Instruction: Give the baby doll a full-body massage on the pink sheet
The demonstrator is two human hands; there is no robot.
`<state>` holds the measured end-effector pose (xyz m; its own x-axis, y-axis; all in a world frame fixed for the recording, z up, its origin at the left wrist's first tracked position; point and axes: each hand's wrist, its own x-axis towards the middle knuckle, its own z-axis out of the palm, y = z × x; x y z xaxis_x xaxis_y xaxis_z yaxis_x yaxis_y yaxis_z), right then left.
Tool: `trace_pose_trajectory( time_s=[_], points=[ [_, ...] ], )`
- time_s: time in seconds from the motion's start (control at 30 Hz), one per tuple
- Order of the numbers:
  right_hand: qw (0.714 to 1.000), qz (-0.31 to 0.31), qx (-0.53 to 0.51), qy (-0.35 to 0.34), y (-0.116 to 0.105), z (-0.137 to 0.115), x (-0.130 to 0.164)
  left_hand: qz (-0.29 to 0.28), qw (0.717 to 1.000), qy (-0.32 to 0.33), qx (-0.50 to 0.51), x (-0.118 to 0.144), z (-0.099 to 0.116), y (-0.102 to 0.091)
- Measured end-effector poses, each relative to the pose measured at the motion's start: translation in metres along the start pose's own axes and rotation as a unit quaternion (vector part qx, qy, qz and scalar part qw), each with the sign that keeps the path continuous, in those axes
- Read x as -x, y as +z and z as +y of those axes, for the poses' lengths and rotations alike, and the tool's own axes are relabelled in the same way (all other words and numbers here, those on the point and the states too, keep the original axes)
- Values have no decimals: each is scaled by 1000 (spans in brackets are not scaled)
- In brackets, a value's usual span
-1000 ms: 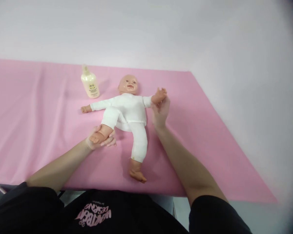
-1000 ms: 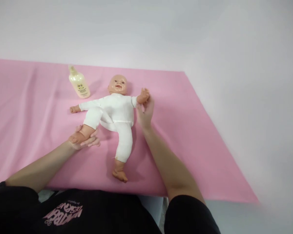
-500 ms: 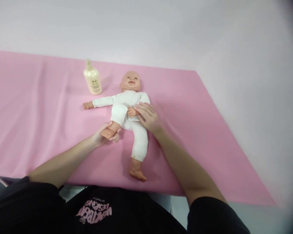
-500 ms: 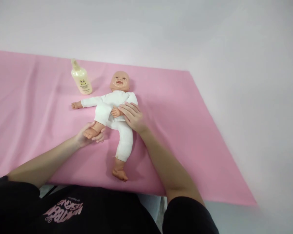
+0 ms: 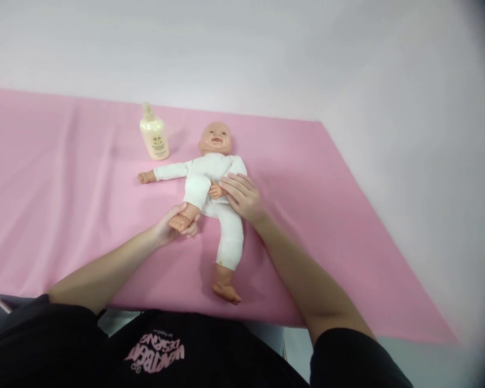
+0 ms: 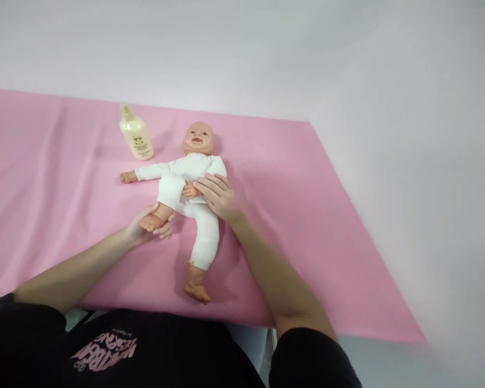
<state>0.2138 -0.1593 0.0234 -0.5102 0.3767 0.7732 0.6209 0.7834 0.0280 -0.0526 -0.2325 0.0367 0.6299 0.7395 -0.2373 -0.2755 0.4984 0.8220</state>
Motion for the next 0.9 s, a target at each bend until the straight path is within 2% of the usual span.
trace_pose_trajectory(
  time_s=[0.13,0.4,0.63,0.9],
  points=[
    [1000,-12,9,2,-1,-2,-1,-4,1000,4,-6,-1,-2,-1],
    [1000,14,5,-5,0,-2,-2,-9,999,0,-38,2,0,1],
    [997,66,-11,-25,3,-2,-3,-17,999,8,-46,0,-8,-6],
    [999,31,-32,19,5,-1,0,-20,999,9,-42,2,-6,-3]
  ],
)
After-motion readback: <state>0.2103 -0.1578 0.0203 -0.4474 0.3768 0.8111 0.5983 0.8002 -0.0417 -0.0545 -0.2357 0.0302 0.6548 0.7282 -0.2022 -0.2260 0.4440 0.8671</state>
